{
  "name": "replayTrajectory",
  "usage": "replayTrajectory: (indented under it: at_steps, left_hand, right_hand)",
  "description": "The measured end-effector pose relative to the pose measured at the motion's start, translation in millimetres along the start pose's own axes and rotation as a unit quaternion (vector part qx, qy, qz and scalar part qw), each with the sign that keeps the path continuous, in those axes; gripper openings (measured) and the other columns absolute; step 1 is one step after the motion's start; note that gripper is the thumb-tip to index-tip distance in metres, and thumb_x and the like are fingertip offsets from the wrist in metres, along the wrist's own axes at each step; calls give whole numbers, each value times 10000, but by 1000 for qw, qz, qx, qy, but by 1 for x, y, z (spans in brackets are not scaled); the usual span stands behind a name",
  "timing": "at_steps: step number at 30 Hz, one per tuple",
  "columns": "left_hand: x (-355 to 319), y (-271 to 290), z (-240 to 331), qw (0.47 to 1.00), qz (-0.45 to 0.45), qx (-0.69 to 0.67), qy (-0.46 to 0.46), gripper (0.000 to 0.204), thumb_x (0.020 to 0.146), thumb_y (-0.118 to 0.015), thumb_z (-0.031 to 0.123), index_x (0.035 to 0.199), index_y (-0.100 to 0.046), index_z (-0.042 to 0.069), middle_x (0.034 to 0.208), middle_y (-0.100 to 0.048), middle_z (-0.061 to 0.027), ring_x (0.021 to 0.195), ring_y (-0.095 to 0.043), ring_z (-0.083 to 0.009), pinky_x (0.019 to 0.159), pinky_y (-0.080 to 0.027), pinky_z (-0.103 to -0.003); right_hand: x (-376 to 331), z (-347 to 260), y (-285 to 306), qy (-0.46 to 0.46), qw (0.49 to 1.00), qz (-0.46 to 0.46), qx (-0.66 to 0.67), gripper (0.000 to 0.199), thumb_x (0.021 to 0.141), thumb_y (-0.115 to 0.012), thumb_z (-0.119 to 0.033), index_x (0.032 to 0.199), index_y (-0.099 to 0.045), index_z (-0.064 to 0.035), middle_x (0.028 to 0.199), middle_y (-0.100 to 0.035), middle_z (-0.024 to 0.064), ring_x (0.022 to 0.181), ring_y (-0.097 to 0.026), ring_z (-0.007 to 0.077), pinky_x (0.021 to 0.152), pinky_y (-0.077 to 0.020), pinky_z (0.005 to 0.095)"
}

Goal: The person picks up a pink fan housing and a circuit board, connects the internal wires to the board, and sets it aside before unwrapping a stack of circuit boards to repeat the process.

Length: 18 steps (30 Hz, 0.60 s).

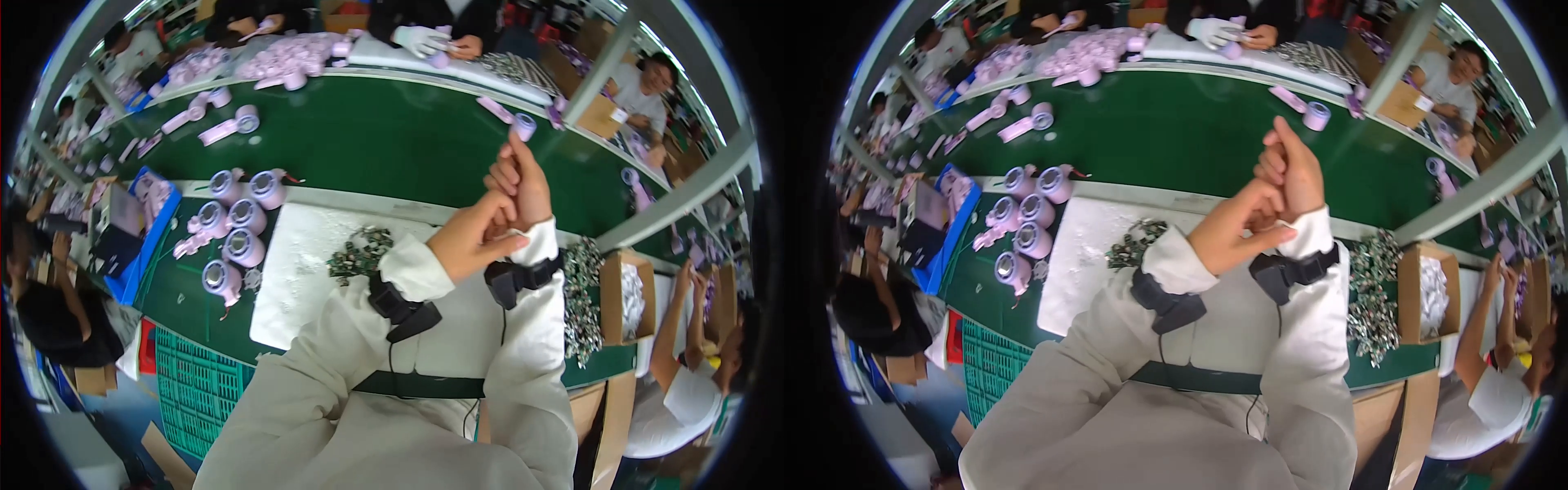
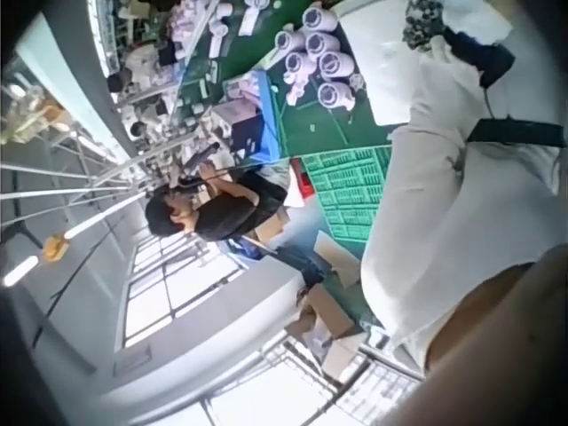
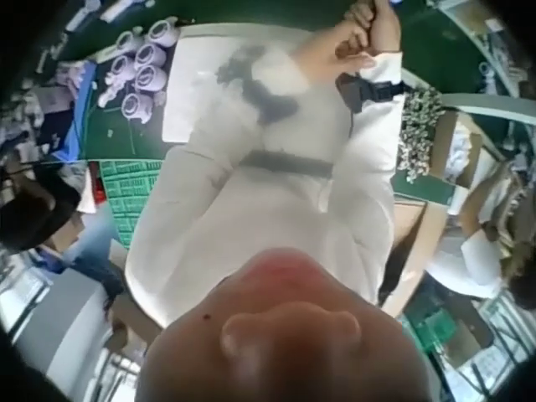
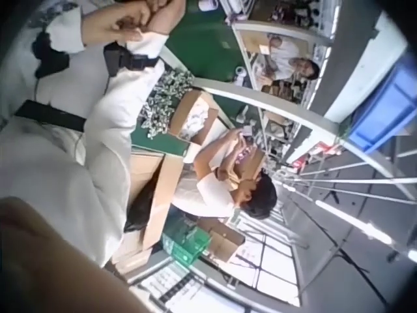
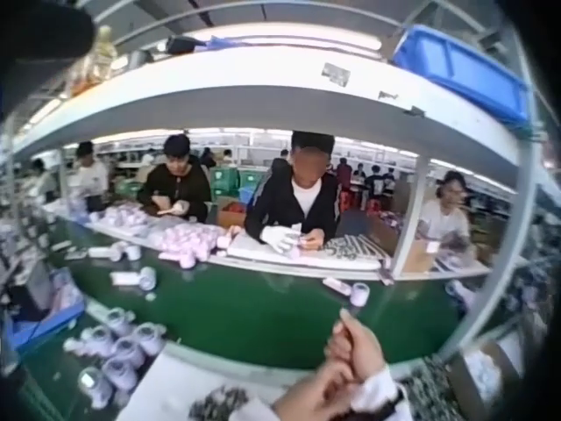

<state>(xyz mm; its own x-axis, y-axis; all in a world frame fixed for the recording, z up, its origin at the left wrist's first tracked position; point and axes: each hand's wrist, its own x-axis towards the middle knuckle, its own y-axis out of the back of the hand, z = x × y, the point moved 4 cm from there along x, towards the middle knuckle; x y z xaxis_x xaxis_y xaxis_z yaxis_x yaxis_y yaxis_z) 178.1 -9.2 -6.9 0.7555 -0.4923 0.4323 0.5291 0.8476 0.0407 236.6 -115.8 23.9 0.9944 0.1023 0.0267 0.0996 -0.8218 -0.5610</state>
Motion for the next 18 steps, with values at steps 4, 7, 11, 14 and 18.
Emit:
replayTrajectory:
  at_steps: [4,7,11,14,18]
  left_hand:
    - [-1,8,12,979,116,155,-57,589,883,-803,289,1280,-456,28,1040,-597,-102,815,-598,-168,722,-526,-322]
    - [-5,-11,3,978,97,-69,170,752,848,-840,298,1406,-406,42,1185,-558,-94,988,-588,-133,758,-494,-298]
    - [-2,-39,-16,958,104,-229,136,809,780,-893,295,1378,-450,-25,1206,-624,-112,978,-649,-177,812,-538,-320]
    - [2,-36,-26,939,114,-290,144,742,777,-896,269,1329,-501,-29,1160,-648,-83,995,-644,-155,821,-531,-312]
    - [-3,-17,-2,933,160,-299,124,517,817,-863,205,1201,-597,-17,1075,-681,-50,1010,-634,-120,864,-508,-296]
  right_hand:
    - [12,-6,14,52,998,12,-32,292,1018,-625,-318,894,-581,-58,572,-327,-58,477,-269,61,469,-232,253]
    - [18,-27,11,166,978,71,-102,303,1014,-632,-315,872,-604,-49,578,-342,-63,487,-263,51,480,-219,249]
    - [23,-68,-7,305,925,131,-185,321,1011,-639,-316,862,-635,-32,583,-349,-70,504,-263,45,487,-202,245]
    - [37,-73,-28,279,946,85,-140,321,1000,-655,-320,882,-652,-21,575,-339,-73,505,-282,47,484,-199,243]
    - [63,-41,-65,258,941,31,-218,339,1000,-651,-336,856,-666,-29,558,-364,-71,493,-306,44,483,-209,247]
